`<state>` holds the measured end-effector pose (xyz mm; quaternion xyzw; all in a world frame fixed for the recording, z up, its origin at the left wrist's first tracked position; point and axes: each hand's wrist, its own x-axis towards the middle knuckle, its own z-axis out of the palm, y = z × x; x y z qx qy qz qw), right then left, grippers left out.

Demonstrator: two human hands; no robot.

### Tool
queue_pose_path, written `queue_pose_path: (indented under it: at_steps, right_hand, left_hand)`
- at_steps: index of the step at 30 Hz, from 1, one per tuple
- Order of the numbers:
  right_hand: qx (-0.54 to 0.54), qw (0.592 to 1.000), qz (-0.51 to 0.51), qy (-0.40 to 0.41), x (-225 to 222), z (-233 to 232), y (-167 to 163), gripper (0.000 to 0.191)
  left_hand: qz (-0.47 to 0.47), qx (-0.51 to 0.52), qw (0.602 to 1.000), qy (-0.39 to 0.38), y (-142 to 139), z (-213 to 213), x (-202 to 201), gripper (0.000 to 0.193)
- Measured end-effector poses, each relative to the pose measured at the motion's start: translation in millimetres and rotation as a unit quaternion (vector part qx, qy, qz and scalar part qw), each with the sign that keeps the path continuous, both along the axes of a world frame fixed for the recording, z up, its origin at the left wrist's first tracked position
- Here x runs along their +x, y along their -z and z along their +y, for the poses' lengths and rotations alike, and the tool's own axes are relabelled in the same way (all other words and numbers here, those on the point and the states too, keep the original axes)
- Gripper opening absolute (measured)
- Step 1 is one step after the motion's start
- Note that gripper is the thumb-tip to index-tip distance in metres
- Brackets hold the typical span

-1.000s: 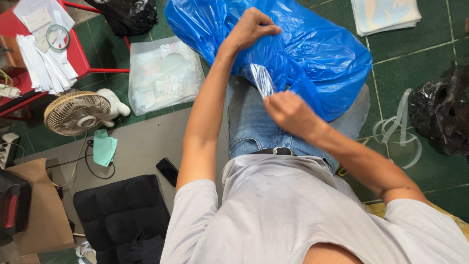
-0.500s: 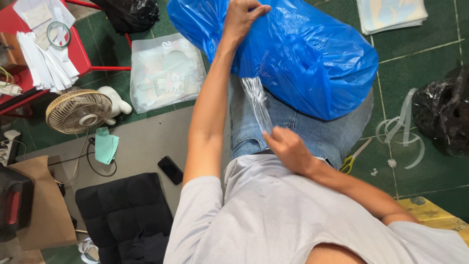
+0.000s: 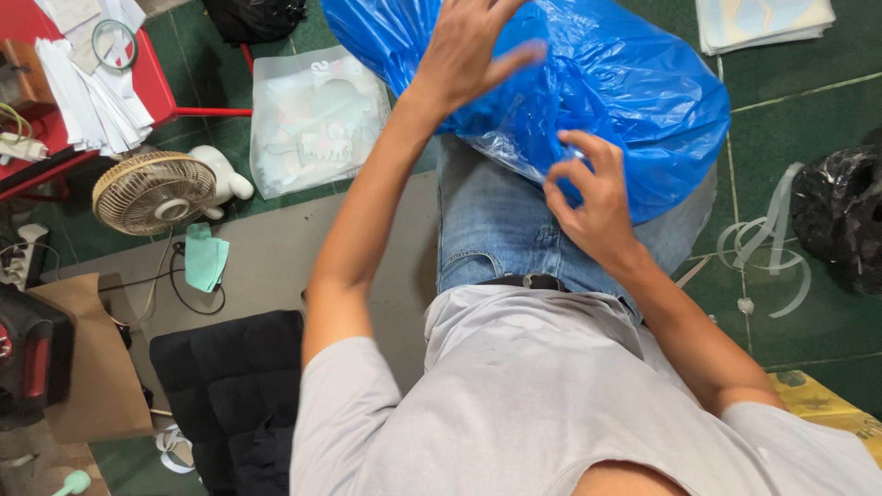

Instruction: The person sits on the floor with a large blue plastic bag on their lap, cuts the bag open with scissors, and pulls out clear plastic-wrapped packages one at a time, opening and setting them aside. They then remove black plastic-wrapped bundles from the bag.

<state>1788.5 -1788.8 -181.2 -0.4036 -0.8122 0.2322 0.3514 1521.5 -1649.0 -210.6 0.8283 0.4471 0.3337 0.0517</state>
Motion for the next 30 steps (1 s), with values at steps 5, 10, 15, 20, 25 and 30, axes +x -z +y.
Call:
queue_pose_path:
  at_steps: [5,10,15,20,25,30]
  right_hand:
    - [-0.103,0.989,0.083,-0.063,-37,22,20,0.028]
    - [-0.304,0.952,-0.027,0.030,-77,45,50,0.062]
    - [-0.009,0.998,-0.067,-0.007,-105,48,83,0.066]
    - [-0.020,0.976,-0.210,0.052,-103,87,103,0.011]
    - [-0.017,0.978,-0.200,0.064,-66,163,84,0.009]
    - [0.016,0.971,-0.206,0.123,-44,219,79,0.004]
  left_hand:
    - [0.219,0.038,0.972,-0.079,8,-39,-5,0.103]
    - [0.216,-0.023,0.976,-0.025,62,-24,-10,0.033]
    - [0.121,0.022,0.992,-0.015,95,-15,-4,0.023]
    - [0.090,0.041,0.995,-0.021,98,29,11,0.029]
    - [0.051,0.032,0.998,0.008,85,118,44,0.033]
    - [-0.015,-0.005,0.999,0.029,66,192,83,0.034]
